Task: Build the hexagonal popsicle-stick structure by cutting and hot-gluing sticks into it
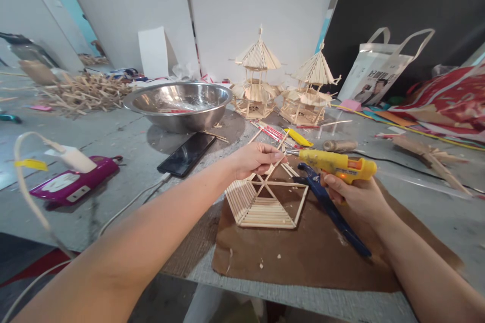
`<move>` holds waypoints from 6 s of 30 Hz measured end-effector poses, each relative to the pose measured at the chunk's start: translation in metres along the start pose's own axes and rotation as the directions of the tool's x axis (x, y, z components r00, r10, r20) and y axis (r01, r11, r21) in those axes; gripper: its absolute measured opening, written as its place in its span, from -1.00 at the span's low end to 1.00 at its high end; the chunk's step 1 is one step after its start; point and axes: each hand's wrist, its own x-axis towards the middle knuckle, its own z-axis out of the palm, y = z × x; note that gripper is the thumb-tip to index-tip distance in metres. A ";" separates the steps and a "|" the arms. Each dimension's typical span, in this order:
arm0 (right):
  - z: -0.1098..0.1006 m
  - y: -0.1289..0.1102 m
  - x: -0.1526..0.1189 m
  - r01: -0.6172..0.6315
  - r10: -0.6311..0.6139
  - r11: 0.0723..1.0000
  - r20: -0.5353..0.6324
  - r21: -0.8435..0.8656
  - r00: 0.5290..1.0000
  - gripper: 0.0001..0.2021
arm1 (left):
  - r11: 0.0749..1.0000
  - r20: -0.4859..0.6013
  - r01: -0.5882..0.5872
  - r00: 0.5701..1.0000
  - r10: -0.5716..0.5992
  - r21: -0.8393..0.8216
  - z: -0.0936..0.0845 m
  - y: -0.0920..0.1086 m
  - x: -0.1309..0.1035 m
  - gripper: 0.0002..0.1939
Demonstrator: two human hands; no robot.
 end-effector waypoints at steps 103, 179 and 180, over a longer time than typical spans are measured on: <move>-0.018 0.009 0.007 0.170 -0.220 0.833 -0.033 -0.526 0.975 -0.69 | 0.554 0.079 0.011 0.987 -0.138 0.833 -0.003 -0.003 0.000 -0.91; 0.009 -0.011 -0.010 0.100 0.128 0.766 0.302 -0.636 0.945 -0.72 | 0.430 0.178 -0.032 0.936 -0.303 0.902 -0.015 0.001 -0.001 -0.73; 0.009 -0.012 -0.011 0.093 0.135 0.759 0.296 -0.645 0.946 -0.72 | 0.427 0.180 -0.037 0.937 -0.300 0.903 -0.015 0.001 -0.001 -0.73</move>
